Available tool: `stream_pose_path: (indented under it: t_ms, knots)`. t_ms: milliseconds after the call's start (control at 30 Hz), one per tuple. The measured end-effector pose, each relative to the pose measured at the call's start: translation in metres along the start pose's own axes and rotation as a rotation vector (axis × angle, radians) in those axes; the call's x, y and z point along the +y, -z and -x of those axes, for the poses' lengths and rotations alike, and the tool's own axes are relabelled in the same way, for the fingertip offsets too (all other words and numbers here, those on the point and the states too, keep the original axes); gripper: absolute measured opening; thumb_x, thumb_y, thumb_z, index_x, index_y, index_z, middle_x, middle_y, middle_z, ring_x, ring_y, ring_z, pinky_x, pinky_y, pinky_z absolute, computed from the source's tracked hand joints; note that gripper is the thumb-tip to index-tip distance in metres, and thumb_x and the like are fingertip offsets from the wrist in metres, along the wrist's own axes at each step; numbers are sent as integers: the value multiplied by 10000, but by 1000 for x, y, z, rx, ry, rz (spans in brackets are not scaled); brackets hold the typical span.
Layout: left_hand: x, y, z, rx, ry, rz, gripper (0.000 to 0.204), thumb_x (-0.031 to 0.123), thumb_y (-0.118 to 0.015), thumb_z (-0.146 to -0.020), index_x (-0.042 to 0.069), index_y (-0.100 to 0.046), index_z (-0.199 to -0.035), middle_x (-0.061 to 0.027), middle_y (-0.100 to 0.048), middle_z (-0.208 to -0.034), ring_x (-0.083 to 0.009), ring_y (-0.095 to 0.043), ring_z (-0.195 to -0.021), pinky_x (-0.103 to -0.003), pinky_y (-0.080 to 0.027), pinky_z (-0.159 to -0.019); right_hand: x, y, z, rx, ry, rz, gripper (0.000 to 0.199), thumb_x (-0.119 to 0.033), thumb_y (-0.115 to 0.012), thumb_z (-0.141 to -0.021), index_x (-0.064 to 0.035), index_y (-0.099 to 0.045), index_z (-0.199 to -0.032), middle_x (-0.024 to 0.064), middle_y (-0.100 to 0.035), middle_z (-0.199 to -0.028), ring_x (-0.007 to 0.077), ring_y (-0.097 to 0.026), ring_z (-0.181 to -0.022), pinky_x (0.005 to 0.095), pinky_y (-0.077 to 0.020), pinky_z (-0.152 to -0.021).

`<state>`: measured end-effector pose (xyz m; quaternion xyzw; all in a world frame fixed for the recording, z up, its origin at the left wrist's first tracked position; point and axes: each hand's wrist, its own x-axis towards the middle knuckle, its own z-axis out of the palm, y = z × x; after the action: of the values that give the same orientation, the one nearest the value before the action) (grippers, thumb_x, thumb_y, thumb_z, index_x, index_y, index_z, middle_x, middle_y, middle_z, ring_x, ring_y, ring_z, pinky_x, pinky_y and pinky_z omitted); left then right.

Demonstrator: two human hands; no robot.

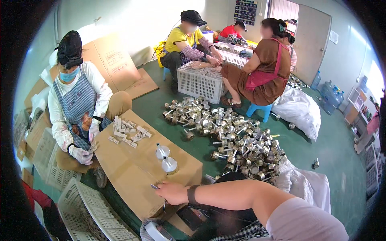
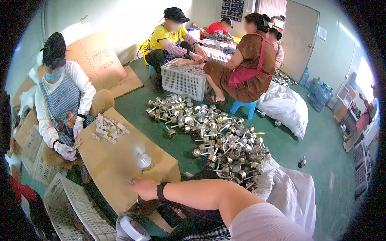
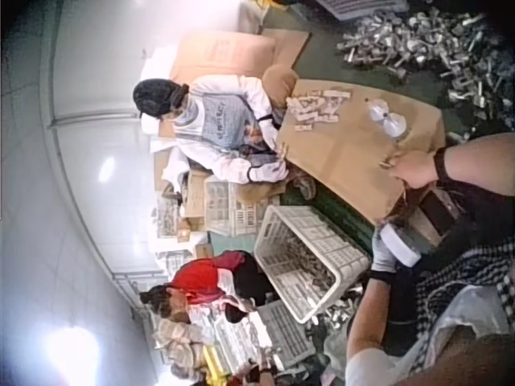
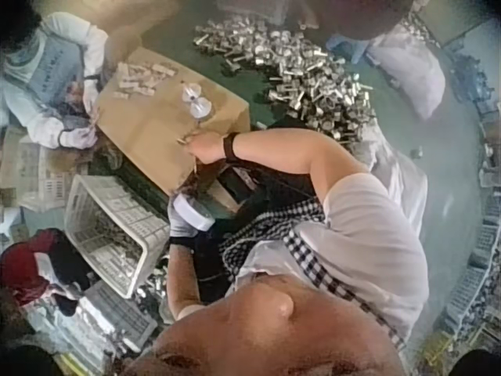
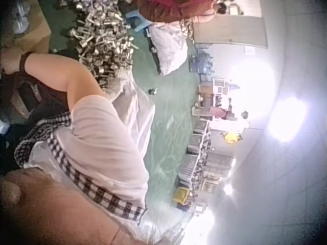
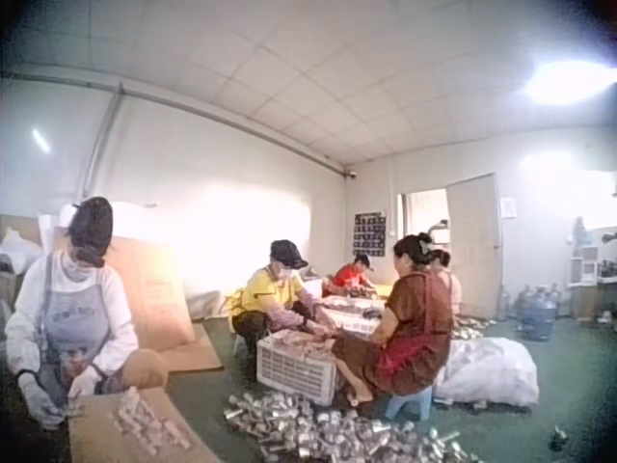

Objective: The recorder and several other workers are sorting and packaging door hardware components into crates and bags.

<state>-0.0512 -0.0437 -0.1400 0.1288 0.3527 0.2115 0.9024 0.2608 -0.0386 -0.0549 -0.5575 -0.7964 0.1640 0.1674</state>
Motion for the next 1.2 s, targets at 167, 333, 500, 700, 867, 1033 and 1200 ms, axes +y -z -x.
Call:
stream_pose_path:
  t_ms: [167, 333, 500, 700, 867, 1033, 1200]
  knots:
    - [-3, -17, 3, 56, -26, -87, 462, 427, -362, -934, 21, -537, -1067, -84, -599, -903, -223, -561, -858, -339, -454, -777, -1, 8, 2, -16, 6, 0, 260, -67, -665, -658, -53, -540, -885, 127, -536, -926, 309, -509, -928, 395, -425, -802]
    - [-3, -4, -2, 86, -29, -149, 509, 440, -333, -933, 6, -533, -1110, -84, -609, -857, -220, -574, -811, -348, -465, -757, -4, 8, 0, -32, -8, -5, 242, -43, -646, -657, -56, -537, -873, 122, -540, -910, 305, -513, -911, 394, -422, -803]
    - [-5, 13, -10, 125, -58, -177, 502, 433, -353, -929, 5, -549, -1100, -68, -604, -799, -214, -578, -748, -350, -478, -693, 1, 5, -3, -58, 3, 16, 224, -14, -613, -664, -63, -537, -869, 125, -542, -906, 308, -514, -903, 392, -424, -791]
    - [-3, 15, -13, 19, 15, -46, 452, 410, -414, -908, 16, -580, -1052, -49, -607, -759, -236, -584, -686, -355, -489, -673, 4, 2, 2, 61, 39, -16, 196, -19, -566, -672, -28, -582, -867, 188, -565, -893, 369, -543, -885, 449, -455, -766]
    - [-5, 8, -39, -19, -269, -173, 256, 267, -502, -899, 34, -582, -968, -87, -613, -822, -195, -605, -672, -343, -525, -537, 0, 1, -1, 27, 12, -69, 203, -3, -555, -697, -53, -557, -894, 151, -546, -915, 337, -519, -905, 410, -436, -768]
    - [-9, -23, -28, 12, -321, -266, 174, 180, -570, -873, 26, -590, -951, -59, -610, -765, -180, -596, -652, -292, -522, -553, 5, 2, 7, 37, -41, -114, 166, -5, -529, -735, -64, -557, -887, 150, -546, -897, 335, -521, -901, 417, -432, -754]
    - [-14, 3, -34, -94, -344, -219, 239, 195, -464, -894, 4, -571, -991, -128, -616, -838, -242, -609, -725, -360, -545, -615, -1, 5, 2, 31, -49, -76, 100, -75, -528, -777, -60, -596, -850, 176, -578, -870, 361, -563, -874, 451, -462, -733]
